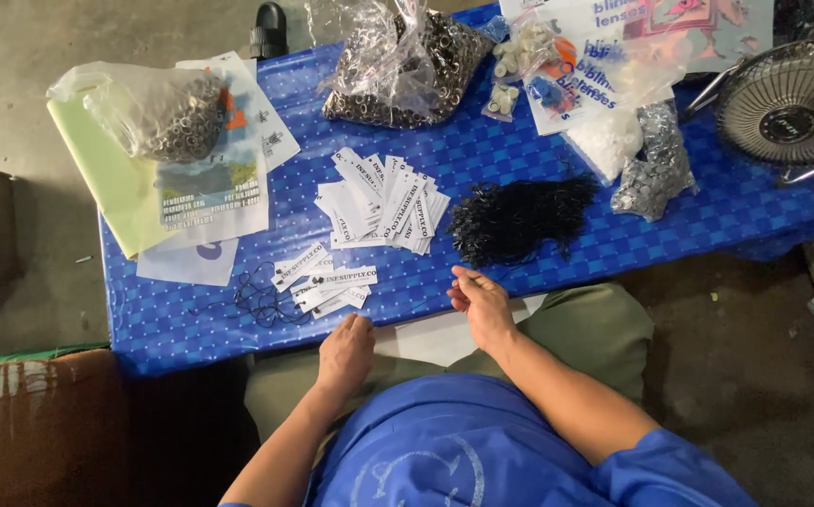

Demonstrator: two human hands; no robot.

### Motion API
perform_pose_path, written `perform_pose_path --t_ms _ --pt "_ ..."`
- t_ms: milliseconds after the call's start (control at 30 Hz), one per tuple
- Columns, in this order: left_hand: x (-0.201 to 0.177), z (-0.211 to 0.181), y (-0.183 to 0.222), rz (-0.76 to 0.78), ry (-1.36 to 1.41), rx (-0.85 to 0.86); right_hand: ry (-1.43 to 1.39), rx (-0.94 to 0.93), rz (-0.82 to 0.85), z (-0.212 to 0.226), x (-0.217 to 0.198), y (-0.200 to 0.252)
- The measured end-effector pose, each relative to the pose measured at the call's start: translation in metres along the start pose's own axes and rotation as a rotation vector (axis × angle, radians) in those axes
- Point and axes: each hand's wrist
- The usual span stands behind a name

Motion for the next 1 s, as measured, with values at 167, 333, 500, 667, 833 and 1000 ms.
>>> perform_pose_path --t_ms 167,333,500,667,833,1000 --pt "0.007 -0.011 -0.010 -0.022 -0.010 -0.001 -0.006 -0.055 -0.066 0.010 -0.006 -0.004" --pt "-0.003 -0.026 -0.020 0.050 -0.038 -0.043 -0.024 -0.084 -0.120 0.023 -0.004 -0.004" --pt "0.004 -0.020 -0.039 0.097 -0.076 -0.112 0.038 -0.139 -0.108 0.036 0.007 0.002" --pt "-0.019 -0.033 -0.062 0.090 -0.053 -0.179 0.345 -0.175 -0.086 0.019 0.001 -0.006" --pt "-0.041 -0.042 -0.106 -0.046 -0.001 -0.179 0.683 -0.176 -0.055 0.013 -0.004 -0.017" --pt "-0.072 -0.046 -0.153 -0.021 0.065 -0.253 0.794 -0.161 -0.049 0.014 -0.005 -0.018"
Point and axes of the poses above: each hand's wrist, its own y-axis away from the middle knuckle, its own x-axis out of the palm, z = x × y, and after that the axes turned 13 degrees about z, right-handed
